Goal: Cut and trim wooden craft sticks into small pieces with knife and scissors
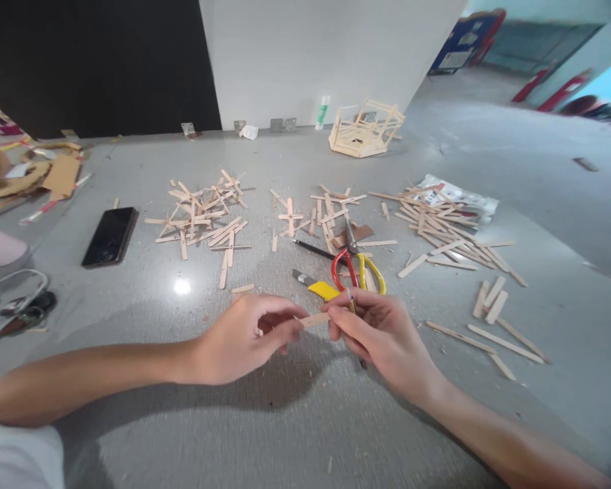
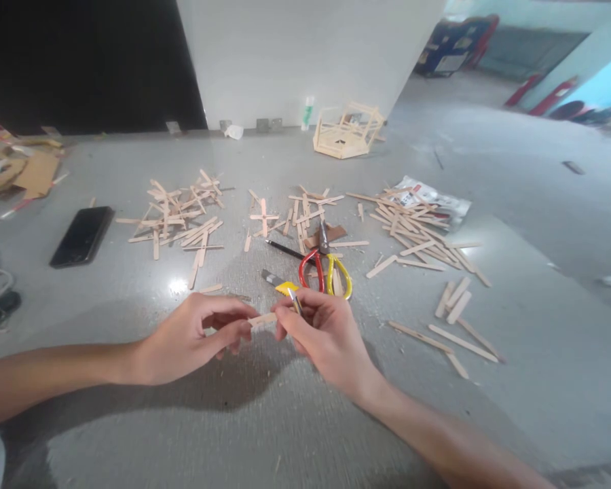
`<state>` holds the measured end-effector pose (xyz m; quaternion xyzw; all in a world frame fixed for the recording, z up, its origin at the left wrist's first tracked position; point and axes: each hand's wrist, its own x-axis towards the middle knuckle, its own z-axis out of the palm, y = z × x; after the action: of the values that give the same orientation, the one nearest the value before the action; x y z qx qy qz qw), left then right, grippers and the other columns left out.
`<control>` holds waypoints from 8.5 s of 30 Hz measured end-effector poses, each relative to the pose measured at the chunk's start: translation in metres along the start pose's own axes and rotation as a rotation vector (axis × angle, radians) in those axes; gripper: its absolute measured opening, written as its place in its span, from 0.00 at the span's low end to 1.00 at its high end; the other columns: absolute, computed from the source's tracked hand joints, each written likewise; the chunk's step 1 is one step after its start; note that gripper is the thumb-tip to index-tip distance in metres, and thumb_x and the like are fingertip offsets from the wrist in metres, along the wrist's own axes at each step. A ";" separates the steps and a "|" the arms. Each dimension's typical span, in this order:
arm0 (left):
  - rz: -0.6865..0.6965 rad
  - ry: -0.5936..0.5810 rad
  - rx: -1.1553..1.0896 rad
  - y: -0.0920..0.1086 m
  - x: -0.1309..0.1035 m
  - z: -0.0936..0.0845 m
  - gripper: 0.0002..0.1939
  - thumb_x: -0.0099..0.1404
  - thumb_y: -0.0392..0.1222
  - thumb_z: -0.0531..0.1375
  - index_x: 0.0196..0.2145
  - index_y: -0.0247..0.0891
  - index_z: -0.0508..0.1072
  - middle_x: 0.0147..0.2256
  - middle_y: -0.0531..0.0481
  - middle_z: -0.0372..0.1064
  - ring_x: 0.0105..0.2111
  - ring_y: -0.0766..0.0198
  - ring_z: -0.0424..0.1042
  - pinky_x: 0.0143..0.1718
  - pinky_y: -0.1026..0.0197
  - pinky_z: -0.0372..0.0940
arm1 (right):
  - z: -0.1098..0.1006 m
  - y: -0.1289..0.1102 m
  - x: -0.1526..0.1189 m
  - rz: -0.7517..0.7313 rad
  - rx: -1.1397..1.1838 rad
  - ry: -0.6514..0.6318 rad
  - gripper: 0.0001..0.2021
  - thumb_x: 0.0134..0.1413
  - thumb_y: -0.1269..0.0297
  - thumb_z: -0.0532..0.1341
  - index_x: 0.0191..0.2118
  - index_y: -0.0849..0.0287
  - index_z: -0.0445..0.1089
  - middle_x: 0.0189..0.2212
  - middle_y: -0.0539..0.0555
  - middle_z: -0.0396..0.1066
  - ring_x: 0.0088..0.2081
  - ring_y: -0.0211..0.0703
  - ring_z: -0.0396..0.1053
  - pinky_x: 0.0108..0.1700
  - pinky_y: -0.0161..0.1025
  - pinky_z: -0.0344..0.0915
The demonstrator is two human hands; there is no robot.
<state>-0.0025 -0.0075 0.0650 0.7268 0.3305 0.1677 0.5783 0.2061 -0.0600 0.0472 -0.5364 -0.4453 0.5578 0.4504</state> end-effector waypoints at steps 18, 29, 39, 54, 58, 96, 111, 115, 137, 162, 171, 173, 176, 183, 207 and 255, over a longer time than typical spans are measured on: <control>0.377 -0.124 0.524 -0.012 -0.002 0.000 0.08 0.71 0.31 0.51 0.43 0.39 0.66 0.27 0.55 0.68 0.23 0.69 0.65 0.25 0.67 0.58 | 0.010 -0.006 -0.003 0.134 -0.004 -0.085 0.15 0.51 0.52 0.67 0.27 0.59 0.68 0.17 0.46 0.64 0.15 0.28 0.49 0.17 0.31 0.44; 0.300 -0.230 0.469 -0.006 0.000 -0.002 0.06 0.71 0.32 0.50 0.39 0.39 0.65 0.27 0.54 0.65 0.23 0.68 0.62 0.27 0.65 0.55 | 0.011 -0.001 -0.003 0.130 0.011 -0.143 0.16 0.51 0.52 0.67 0.28 0.59 0.68 0.17 0.46 0.65 0.16 0.27 0.49 0.17 0.31 0.43; 0.027 -0.043 0.293 0.010 0.001 -0.007 0.16 0.73 0.42 0.52 0.29 0.35 0.70 0.22 0.55 0.64 0.21 0.71 0.61 0.23 0.68 0.55 | -0.003 -0.010 -0.008 -0.148 -0.276 -0.059 0.18 0.60 0.50 0.61 0.27 0.58 0.72 0.24 0.52 0.71 0.22 0.34 0.60 0.23 0.35 0.56; 0.167 0.009 0.380 0.002 -0.003 -0.006 0.15 0.73 0.32 0.48 0.30 0.35 0.69 0.21 0.58 0.65 0.19 0.76 0.60 0.25 0.72 0.55 | 0.002 -0.005 -0.013 -0.202 -0.493 -0.082 0.12 0.65 0.60 0.56 0.39 0.58 0.76 0.23 0.49 0.74 0.25 0.36 0.68 0.28 0.33 0.64; 0.196 0.030 0.381 0.001 -0.004 -0.004 0.15 0.72 0.30 0.48 0.29 0.35 0.69 0.21 0.58 0.66 0.19 0.75 0.61 0.25 0.72 0.56 | 0.004 -0.004 -0.014 -0.238 -0.558 -0.040 0.11 0.64 0.61 0.57 0.38 0.57 0.77 0.23 0.48 0.74 0.24 0.36 0.69 0.29 0.34 0.65; 0.247 0.084 0.384 0.003 -0.005 0.000 0.17 0.72 0.34 0.50 0.24 0.36 0.65 0.18 0.58 0.62 0.17 0.74 0.59 0.21 0.70 0.54 | 0.009 -0.004 -0.010 -0.074 -0.278 -0.140 0.13 0.62 0.55 0.59 0.33 0.59 0.72 0.21 0.49 0.71 0.23 0.35 0.67 0.25 0.32 0.62; 0.239 0.100 0.334 0.001 -0.006 0.000 0.17 0.72 0.34 0.50 0.24 0.35 0.66 0.19 0.57 0.63 0.18 0.75 0.60 0.19 0.73 0.53 | 0.007 0.001 -0.001 0.018 -0.095 -0.253 0.20 0.58 0.46 0.62 0.35 0.62 0.71 0.19 0.49 0.70 0.17 0.29 0.50 0.18 0.31 0.45; 0.238 0.102 0.335 0.001 -0.006 0.000 0.17 0.72 0.33 0.51 0.24 0.35 0.65 0.19 0.58 0.63 0.18 0.75 0.60 0.20 0.73 0.52 | 0.008 0.002 0.000 0.018 -0.081 -0.250 0.20 0.58 0.45 0.62 0.34 0.61 0.71 0.19 0.49 0.69 0.17 0.29 0.50 0.18 0.31 0.46; 0.218 0.121 0.273 0.001 -0.006 0.001 0.17 0.73 0.36 0.49 0.24 0.36 0.64 0.19 0.57 0.63 0.16 0.75 0.59 0.17 0.73 0.51 | 0.012 0.010 0.002 -0.004 0.002 -0.233 0.22 0.58 0.44 0.62 0.29 0.61 0.70 0.18 0.49 0.67 0.18 0.30 0.52 0.19 0.31 0.48; 0.118 0.113 0.098 0.000 -0.006 0.004 0.20 0.75 0.43 0.50 0.26 0.35 0.66 0.20 0.55 0.63 0.17 0.74 0.62 0.17 0.73 0.55 | 0.018 0.020 0.002 -0.047 0.118 -0.203 0.19 0.59 0.47 0.63 0.31 0.61 0.71 0.19 0.47 0.67 0.17 0.29 0.49 0.19 0.32 0.44; 0.046 0.118 0.026 -0.002 -0.004 0.006 0.23 0.76 0.50 0.48 0.26 0.34 0.66 0.20 0.54 0.65 0.18 0.73 0.64 0.21 0.71 0.58 | 0.017 0.019 0.002 -0.175 -0.058 -0.094 0.16 0.63 0.51 0.59 0.37 0.60 0.73 0.20 0.48 0.68 0.18 0.31 0.54 0.19 0.31 0.50; 0.046 0.169 -0.017 -0.003 -0.004 0.008 0.22 0.76 0.50 0.48 0.29 0.34 0.67 0.21 0.54 0.65 0.17 0.73 0.63 0.21 0.70 0.58 | 0.017 0.017 -0.001 -0.288 -0.175 0.012 0.13 0.63 0.54 0.60 0.35 0.59 0.72 0.21 0.49 0.69 0.20 0.32 0.59 0.20 0.31 0.55; 0.054 0.229 -0.106 -0.005 -0.004 0.011 0.20 0.76 0.51 0.48 0.35 0.34 0.68 0.23 0.55 0.65 0.17 0.73 0.63 0.21 0.70 0.58 | 0.018 0.014 -0.004 -0.442 -0.330 0.159 0.10 0.59 0.58 0.64 0.32 0.59 0.71 0.21 0.47 0.68 0.20 0.33 0.61 0.20 0.31 0.58; 0.044 0.121 -0.067 -0.005 -0.011 0.018 0.18 0.77 0.47 0.47 0.37 0.34 0.69 0.26 0.53 0.65 0.22 0.71 0.65 0.25 0.70 0.62 | 0.019 0.013 -0.005 -0.756 -0.529 0.255 0.03 0.56 0.68 0.67 0.37 0.56 0.74 0.28 0.47 0.76 0.21 0.31 0.63 0.23 0.31 0.60; -0.040 0.021 -0.340 -0.009 -0.007 0.024 0.10 0.69 0.40 0.59 0.33 0.32 0.75 0.23 0.53 0.69 0.23 0.69 0.74 0.29 0.69 0.72 | 0.021 0.017 -0.012 -0.743 -0.490 0.334 0.21 0.54 0.76 0.67 0.52 0.53 0.67 0.31 0.46 0.80 0.20 0.30 0.69 0.22 0.28 0.67; -0.105 -0.065 -0.306 -0.006 -0.008 0.020 0.12 0.69 0.41 0.58 0.29 0.32 0.73 0.22 0.52 0.68 0.22 0.70 0.72 0.27 0.70 0.69 | 0.008 0.025 -0.008 -0.940 -0.575 0.159 0.40 0.56 0.82 0.59 0.69 0.42 0.48 0.36 0.49 0.80 0.28 0.38 0.77 0.28 0.34 0.74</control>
<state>0.0028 -0.0272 0.0550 0.6171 0.3198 0.1621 0.7004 0.1975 -0.0732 0.0242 -0.4216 -0.7356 0.1106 0.5185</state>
